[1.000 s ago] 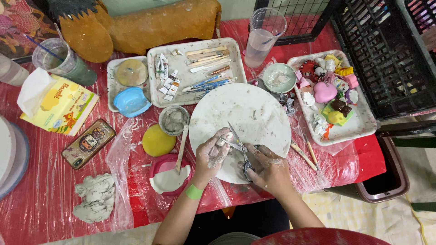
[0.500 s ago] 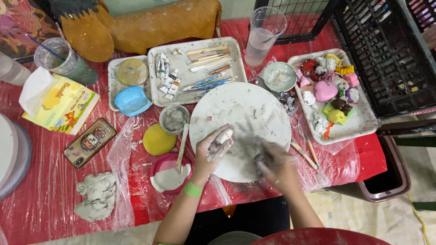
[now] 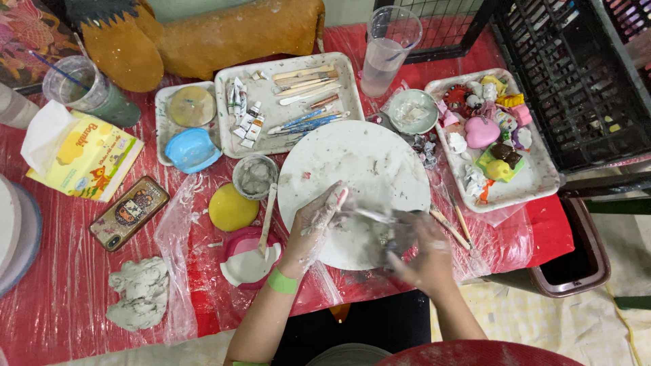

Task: The person kneads and presses gray clay inside a small bowl on a turntable, then shapes a small white clay ball by hand. They use scissors to trim a small red-and-white clay piece and continue pressing and forming the clay pieces on the work surface.

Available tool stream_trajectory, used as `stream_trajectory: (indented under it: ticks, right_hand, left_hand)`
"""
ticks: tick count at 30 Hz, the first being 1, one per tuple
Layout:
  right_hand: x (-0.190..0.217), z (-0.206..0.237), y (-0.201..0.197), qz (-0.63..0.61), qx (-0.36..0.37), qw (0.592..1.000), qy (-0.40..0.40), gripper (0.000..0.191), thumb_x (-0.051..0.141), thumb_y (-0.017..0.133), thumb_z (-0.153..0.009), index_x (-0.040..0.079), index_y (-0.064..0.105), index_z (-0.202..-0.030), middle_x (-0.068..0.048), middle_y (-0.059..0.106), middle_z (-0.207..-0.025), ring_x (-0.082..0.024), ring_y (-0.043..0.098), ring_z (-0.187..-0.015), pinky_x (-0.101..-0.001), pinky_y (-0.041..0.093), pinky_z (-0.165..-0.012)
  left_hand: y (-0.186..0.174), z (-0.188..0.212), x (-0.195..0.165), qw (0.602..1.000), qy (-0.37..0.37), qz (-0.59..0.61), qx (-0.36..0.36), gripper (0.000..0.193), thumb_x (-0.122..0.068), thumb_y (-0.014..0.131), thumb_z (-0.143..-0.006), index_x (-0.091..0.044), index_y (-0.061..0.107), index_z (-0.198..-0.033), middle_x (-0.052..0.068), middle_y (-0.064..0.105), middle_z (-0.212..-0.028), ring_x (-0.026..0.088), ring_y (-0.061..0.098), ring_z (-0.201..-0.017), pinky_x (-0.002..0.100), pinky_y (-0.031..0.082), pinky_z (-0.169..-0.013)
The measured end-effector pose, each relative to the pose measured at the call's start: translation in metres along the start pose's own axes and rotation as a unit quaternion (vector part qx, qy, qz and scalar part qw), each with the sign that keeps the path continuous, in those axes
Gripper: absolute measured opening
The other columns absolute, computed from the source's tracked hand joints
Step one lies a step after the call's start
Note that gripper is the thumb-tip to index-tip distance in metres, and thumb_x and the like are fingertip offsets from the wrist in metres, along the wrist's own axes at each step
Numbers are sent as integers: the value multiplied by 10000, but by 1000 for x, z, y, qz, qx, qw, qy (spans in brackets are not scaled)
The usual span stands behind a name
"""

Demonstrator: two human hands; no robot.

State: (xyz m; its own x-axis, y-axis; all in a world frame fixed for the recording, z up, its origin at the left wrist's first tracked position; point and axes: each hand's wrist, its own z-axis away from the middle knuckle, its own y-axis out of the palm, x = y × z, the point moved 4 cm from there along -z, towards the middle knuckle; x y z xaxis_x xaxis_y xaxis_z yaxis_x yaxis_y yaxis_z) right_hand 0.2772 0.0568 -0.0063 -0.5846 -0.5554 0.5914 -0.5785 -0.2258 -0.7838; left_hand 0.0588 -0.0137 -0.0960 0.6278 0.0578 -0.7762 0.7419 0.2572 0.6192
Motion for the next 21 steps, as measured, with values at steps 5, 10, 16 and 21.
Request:
stream_trajectory:
  ticks: [5, 10, 16, 21]
  right_hand:
    - [36, -10, -5, 39, -1, 998, -56, 695, 303, 816, -622, 130, 662, -1278, -150, 672, -1043, -351, 674, -927, -448, 559, -792]
    - [42, -14, -13, 61, 9, 997, -50, 669, 311, 807, -633, 189, 703, -1282, -121, 674, -1004, -324, 690, -864, -437, 573, -735]
    - [44, -9, -6, 101, -25, 994, -40, 634, 297, 817, -623, 206, 718, -1243, -93, 653, -930, -286, 675, -776, -425, 556, -663]
    - [47, -5, 1, 73, -44, 995, -43, 639, 267, 802, -638, 204, 709, -1267, -56, 625, -876, -260, 667, -747, -399, 558, -644]
  left_hand:
    - [-4, 0, 8, 996, 80, -48, 9, 611, 17, 713, -995, 1, 518, -1574, 53, 608, -1190, 80, 576, -882, 222, 515, -786]
    - [5, 3, -7, 971, 152, -183, 29, 604, 89, 689, -987, 5, 514, -1558, 114, 626, -1280, 92, 608, -915, 236, 568, -775]
    - [23, 5, -28, 937, 294, -183, 47, 536, 94, 644, -960, 6, 457, -1455, 114, 565, -1377, 136, 605, -1179, 269, 557, -958]
    - [24, 7, -34, 944, 215, -250, -6, 399, 66, 676, -955, 23, 595, -1343, 65, 608, -1129, 80, 601, -943, 215, 552, -775]
